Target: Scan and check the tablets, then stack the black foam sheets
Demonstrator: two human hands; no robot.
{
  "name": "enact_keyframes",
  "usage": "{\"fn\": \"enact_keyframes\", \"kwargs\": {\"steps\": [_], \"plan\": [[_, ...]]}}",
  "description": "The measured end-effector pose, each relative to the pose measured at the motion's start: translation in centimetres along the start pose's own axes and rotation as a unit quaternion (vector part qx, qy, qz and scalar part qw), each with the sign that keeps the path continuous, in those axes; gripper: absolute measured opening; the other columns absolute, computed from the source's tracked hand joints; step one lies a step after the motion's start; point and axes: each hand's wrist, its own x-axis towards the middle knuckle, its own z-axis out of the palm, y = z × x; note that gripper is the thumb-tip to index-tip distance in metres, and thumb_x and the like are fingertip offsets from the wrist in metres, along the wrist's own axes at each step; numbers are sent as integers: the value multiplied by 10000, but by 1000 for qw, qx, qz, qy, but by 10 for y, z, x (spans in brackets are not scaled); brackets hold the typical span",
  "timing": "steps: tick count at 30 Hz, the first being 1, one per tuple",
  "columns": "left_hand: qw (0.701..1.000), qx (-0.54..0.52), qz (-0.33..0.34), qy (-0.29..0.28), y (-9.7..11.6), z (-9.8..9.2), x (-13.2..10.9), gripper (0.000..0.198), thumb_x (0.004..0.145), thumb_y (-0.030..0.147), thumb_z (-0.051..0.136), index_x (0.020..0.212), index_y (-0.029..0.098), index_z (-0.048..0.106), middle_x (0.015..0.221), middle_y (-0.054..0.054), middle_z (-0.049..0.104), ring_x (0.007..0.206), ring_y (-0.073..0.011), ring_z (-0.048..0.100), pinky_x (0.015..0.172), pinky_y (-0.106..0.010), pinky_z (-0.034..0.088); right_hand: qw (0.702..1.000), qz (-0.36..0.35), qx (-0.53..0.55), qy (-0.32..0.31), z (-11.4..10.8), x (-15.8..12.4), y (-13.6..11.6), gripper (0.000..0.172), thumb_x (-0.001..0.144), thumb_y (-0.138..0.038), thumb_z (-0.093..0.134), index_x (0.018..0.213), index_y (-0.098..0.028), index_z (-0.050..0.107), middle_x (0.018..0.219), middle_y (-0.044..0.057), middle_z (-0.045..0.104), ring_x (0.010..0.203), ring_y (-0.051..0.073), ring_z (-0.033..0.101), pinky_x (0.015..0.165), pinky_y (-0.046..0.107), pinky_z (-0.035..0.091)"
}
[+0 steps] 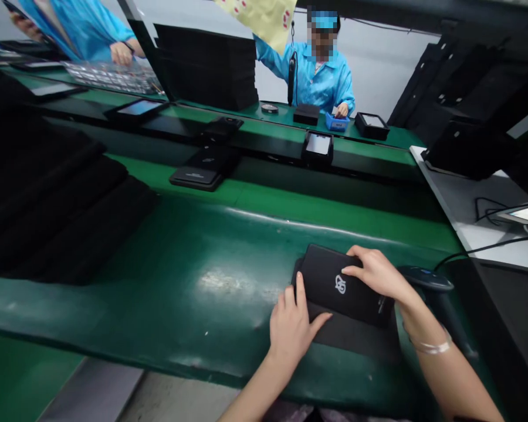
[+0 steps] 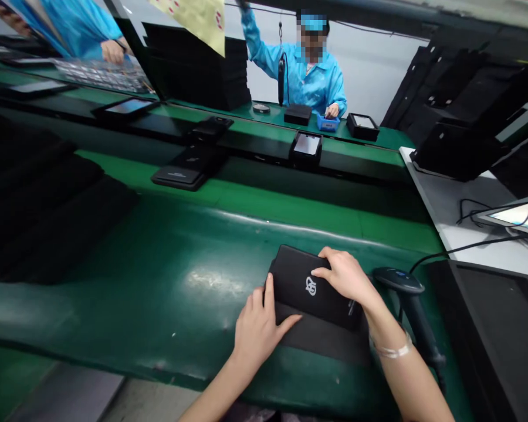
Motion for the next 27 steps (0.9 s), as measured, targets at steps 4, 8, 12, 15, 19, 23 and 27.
{"fn": "enact_keyframes", "kwargs": {"steps": [4,8,12,15,19,23,27], "plan": [[980,-197,-23,-11,-29,-9,2,474,906,392,373,1323,169,411,1061,-128,559,989,-281,548,813,-414,488,970,-116,-76,199,-8,-36,-27,67,888,-224,507,845,-180,532,809,26,633,718,148,576,643,262,365],[956,-291,-38,-29,-51,-24,22,373,913,338,317,1179,160,509,1013,-100,618,932,-209,596,829,-349,494,902,-181,-159,357,47,-65,-51,153,831,-26,509,764,-164,507,847,74,650,798,176,590,703,295,388],[934,-347,-42,-75,-62,-28,48,359,905,373,346,1115,141,522,897,-74,632,735,-164,621,648,-283,514,907,-176,-152,350,102,-80,-61,180,820,2,498,787,-170,538,854,78,655,820,206,591,717,332,417],[932,-349,-11,-101,-63,-23,66,374,845,383,474,1118,134,532,962,-79,580,689,-145,591,666,-296,499,949,-164,-70,261,105,-84,-55,76,862,-123,511,829,-173,557,934,86,642,870,225,573,741,360,436],[928,-346,58,-126,-61,-15,90,371,795,358,555,1107,157,559,1021,-70,535,668,-120,534,726,-308,469,975,-131,33,174,82,-64,-39,115,906,-235,474,922,-185,576,1040,74,614,971,214,542,836,364,432],[911,-357,126,-166,-62,-13,112,247,774,369,591,929,181,630,993,-57,554,734,-143,512,682,-278,446,983,-55,37,168,77,-18,-32,189,898,-215,465,1031,-147,581,1049,92,604,982,233,523,848,381,417],[896,-368,161,-191,-67,-14,119,269,809,382,559,980,183,621,1066,-75,520,781,-149,517,671,-270,442,989,-13,53,140,87,10,-35,219,894,-247,482,1061,-155,590,1013,78,601,926,224,514,834,384,408]]}}
